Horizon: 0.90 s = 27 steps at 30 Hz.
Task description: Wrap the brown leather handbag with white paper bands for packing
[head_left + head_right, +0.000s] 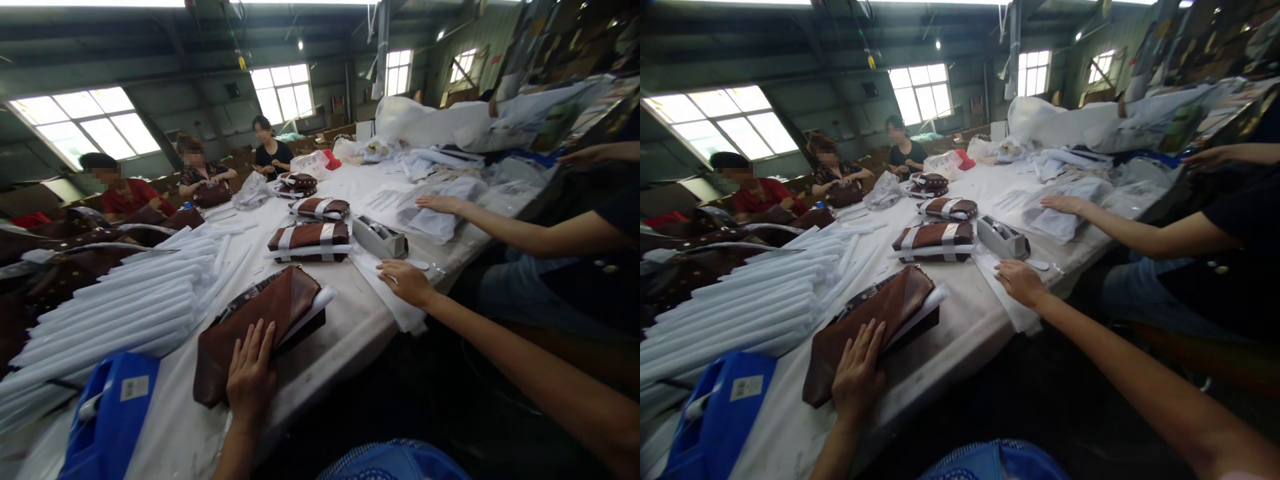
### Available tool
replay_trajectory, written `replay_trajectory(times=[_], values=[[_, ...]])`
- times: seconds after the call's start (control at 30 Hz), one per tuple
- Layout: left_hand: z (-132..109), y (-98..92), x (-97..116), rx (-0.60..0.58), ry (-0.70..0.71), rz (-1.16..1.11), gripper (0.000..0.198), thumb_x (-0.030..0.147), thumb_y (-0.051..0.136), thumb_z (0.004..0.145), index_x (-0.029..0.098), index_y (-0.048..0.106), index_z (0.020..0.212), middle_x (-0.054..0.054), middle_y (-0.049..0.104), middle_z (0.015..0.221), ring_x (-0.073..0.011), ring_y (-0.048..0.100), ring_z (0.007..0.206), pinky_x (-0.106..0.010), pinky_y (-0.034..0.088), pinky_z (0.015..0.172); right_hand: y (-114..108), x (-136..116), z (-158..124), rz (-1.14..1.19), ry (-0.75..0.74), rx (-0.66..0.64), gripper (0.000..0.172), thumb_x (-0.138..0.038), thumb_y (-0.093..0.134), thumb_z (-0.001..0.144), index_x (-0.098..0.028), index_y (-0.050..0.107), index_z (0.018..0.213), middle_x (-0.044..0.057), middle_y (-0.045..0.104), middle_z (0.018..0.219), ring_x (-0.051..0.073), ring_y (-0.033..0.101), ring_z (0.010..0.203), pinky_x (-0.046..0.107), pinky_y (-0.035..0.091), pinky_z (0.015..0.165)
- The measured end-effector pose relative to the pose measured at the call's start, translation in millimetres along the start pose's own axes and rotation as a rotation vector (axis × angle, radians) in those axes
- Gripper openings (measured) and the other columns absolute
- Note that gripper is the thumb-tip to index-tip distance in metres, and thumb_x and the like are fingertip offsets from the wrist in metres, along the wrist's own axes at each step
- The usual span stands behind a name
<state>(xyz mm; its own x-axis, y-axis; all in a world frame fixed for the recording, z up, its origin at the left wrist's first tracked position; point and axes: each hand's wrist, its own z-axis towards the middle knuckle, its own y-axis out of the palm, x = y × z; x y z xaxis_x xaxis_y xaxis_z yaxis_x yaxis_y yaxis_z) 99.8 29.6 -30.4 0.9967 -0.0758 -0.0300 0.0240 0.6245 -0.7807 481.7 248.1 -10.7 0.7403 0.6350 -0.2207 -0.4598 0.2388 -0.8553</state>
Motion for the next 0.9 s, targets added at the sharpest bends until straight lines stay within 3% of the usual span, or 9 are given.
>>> replay_trajectory(times=[0.13,0.27,0.33,0.4,0.47,0.57,0.63,0.77,0.9], values=[[3,-3.1,-3,0.027,-0.031,-0.02,0.093,-0.002,0.046,0.073,0.029,0.022,0.157,-0.006,0.04,0.158,-0.027,0.043,0.142,-0.049,0.032,0.121,-11,-69,-33,0.192,-0.081,-0.13,0.023,-0.024,0.051,0.096,-0.018,0.073,0.102,0.008,0.073,0.117,0.024,0.062,0.119,0.039,0.047,0.107],[4,-5.7,-6,0.048,-0.065,-0.047,0.092,-0.002,0.047,0.073,0.029,0.024,0.157,-0.006,0.04,0.158,-0.0267,0.043,0.142,-0.048,0.031,0.121,-21,-118,-64,0.395,-0.109,-0.491,0.026,-0.034,0.05,0.099,-0.022,0.074,0.099,0.005,0.076,0.105,0.021,0.07,0.099,0.032,0.054,0.091],[5,-7.0,-7,0.054,-0.087,-0.068,0.092,-0.002,0.047,0.073,0.03,0.025,0.156,-0.005,0.04,0.158,-0.0268,0.043,0.142,-0.048,0.031,0.121,-19,-122,-59,0.448,-0.075,-0.511,0.032,-0.042,0.048,0.1,-0.023,0.074,0.102,0.005,0.076,0.104,0.02,0.071,0.096,0.03,0.055,0.089],[7,-9.1,-8,0.065,-0.118,-0.09,0.092,-0.002,0.048,0.073,0.031,0.025,0.156,-0.005,0.041,0.157,-0.027,0.044,0.142,-0.049,0.032,0.121,-6,-114,-36,0.409,0.008,-0.351,0.038,-0.046,0.043,0.102,-0.023,0.07,0.116,0.007,0.072,0.12,0.023,0.067,0.112,0.034,0.051,0.1],[11,-12.6,-9,0.102,-0.157,-0.106,0.091,-0.002,0.05,0.074,0.03,0.027,0.156,-0.005,0.044,0.155,-0.0272,0.046,0.14,-0.049,0.033,0.12,16,-100,-6,0.26,0.095,-0.216,0.048,-0.047,0.042,0.101,-0.017,0.059,0.135,0.013,0.057,0.143,0.027,0.051,0.134,0.041,0.04,0.114],[17,-21.0,-16,0.189,-0.265,-0.104,0.082,0.003,0.056,0.08,0.03,0.031,0.154,-0.006,0.052,0.15,-0.0278,0.052,0.135,-0.046,0.041,0.115,53,-81,31,0.018,0.204,-0.302,0.069,-0.052,0.046,0.098,-0.004,0.041,0.149,0.021,0.034,0.158,0.033,0.025,0.15,0.049,0.024,0.123],[20,-27.6,-23,0.237,-0.392,-0.088,0.075,0.012,0.061,0.085,0.03,0.035,0.153,-0.006,0.056,0.146,-0.0284,0.057,0.129,-0.043,0.049,0.107,72,-79,36,-0.038,0.226,-0.406,0.076,-0.055,0.048,0.097,-0.001,0.038,0.15,0.024,0.029,0.159,0.036,0.02,0.151,0.052,0.019,0.124],[21,-37.1,-38,0.297,-0.601,-0.08,0.07,0.029,0.069,0.088,0.032,0.039,0.15,-0.006,0.06,0.141,-0.0285,0.064,0.12,-0.039,0.055,0.097,83,-102,7,0.038,0.024,-0.508,0.079,-0.062,0.042,0.097,-0.008,0.033,0.154,0.018,0.024,0.162,0.032,0.015,0.152,0.052,0.013,0.125],[16,-37.1,-44,0.292,-0.609,-0.092,0.068,0.031,0.067,0.089,0.035,0.037,0.151,-0.003,0.058,0.144,-0.0282,0.062,0.123,-0.038,0.053,0.099,75,-136,-10,0.256,-0.279,-0.616,0.077,-0.068,0.04,0.096,-0.024,0.027,0.157,0.01,0.024,0.163,0.028,0.017,0.152,0.053,0.012,0.125]])
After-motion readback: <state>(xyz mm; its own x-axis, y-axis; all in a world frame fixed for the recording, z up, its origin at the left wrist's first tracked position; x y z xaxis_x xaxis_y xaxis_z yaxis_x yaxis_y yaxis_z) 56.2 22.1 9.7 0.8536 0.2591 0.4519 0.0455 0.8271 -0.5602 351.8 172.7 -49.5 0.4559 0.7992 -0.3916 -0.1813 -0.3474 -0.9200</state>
